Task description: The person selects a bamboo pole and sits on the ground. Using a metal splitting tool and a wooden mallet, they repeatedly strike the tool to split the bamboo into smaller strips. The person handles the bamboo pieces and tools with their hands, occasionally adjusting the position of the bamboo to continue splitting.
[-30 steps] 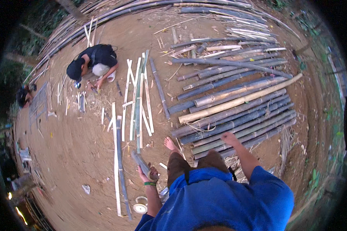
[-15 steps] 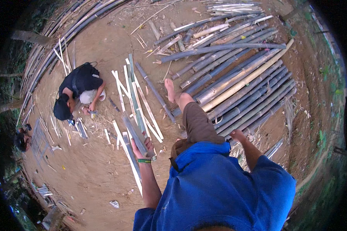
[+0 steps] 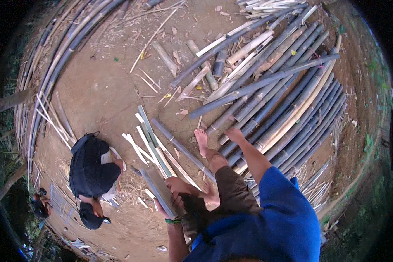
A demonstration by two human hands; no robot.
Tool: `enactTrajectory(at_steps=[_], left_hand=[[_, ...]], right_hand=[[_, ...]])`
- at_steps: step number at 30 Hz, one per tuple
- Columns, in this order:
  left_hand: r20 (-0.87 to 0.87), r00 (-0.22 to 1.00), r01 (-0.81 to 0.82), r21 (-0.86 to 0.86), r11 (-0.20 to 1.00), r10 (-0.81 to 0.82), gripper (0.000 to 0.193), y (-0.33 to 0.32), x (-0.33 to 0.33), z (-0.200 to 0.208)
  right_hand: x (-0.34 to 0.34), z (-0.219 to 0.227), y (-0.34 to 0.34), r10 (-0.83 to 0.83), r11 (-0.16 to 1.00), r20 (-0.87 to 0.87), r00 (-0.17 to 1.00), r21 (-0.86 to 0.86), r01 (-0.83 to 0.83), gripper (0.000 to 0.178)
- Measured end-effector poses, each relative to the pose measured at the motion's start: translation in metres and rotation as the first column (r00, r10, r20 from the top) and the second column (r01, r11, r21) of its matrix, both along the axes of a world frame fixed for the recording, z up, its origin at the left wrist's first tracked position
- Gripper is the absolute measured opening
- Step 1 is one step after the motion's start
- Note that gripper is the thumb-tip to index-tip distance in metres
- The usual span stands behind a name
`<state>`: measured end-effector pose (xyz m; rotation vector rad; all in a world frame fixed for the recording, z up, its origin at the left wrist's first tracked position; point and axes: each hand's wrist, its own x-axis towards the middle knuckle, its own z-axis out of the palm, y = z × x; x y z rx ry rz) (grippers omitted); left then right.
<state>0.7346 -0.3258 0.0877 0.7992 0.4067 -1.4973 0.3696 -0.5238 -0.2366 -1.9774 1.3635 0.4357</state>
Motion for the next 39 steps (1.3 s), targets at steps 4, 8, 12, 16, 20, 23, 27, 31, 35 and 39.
enactTrajectory(at_steps=[4,8,12,16,20,23,27,31,35,39], left_hand=[[0.018,0.996,0.093,-0.083,0.992,-0.092,0.091,-0.102,0.02,-0.013],[-0.123,0.967,0.199,-0.183,0.963,-0.223,0.088,-0.207,0.042,-0.076],[-0.277,0.907,0.271,-0.195,0.943,-0.318,0.08,-0.321,0.052,-0.158],[-0.268,0.898,0.37,0.035,0.928,-0.348,0.07,-0.383,0.076,-0.208],[-0.257,0.89,0.416,0.117,0.902,-0.377,0.072,-0.415,0.089,-0.224],[-0.108,0.928,0.373,0.231,0.898,-0.357,0.074,-0.437,0.093,-0.215],[-0.068,0.906,0.42,0.256,0.871,-0.417,0.072,-0.443,0.092,-0.225],[-0.033,0.933,0.34,0.402,0.851,-0.357,0.055,-0.455,0.087,-0.222],[-0.047,0.956,0.278,0.45,0.849,-0.289,0.043,-0.485,0.119,-0.188],[-0.05,0.926,0.359,0.42,0.834,-0.374,0.048,-0.494,0.181,-0.14]], right_hand=[[0.086,-0.006,-0.12,-0.551,0.812,-0.12,0.826,0.152,0.564,0.053],[0.11,-0.036,-0.206,-0.731,0.679,-0.005,0.683,0.096,0.727,0.066],[0.113,-0.087,-0.294,-0.792,0.606,-0.068,0.607,0.036,0.795,0.081],[0.113,-0.168,-0.35,-0.822,0.565,-0.163,0.546,-0.112,0.817,0.106],[0.082,-0.237,-0.366,-0.935,0.349,-0.155,0.319,-0.23,0.909,0.126],[0.118,-0.233,-0.397,-0.865,0.44,-0.367,0.341,-0.23,0.868,0.125],[0.111,-0.204,-0.396,-0.874,0.44,-0.287,0.393,-0.122,0.889,0.099],[0.186,-0.099,-0.38,-0.962,-0.187,0.037,-0.269,0.626,0.757,0.066],[0.273,0.01,-0.32,-0.978,-0.197,-0.095,-0.184,0.702,0.684,0.079],[0.363,0.175,-0.316,-0.999,0.044,0.032,0.031,0.74,0.672,0.072]])
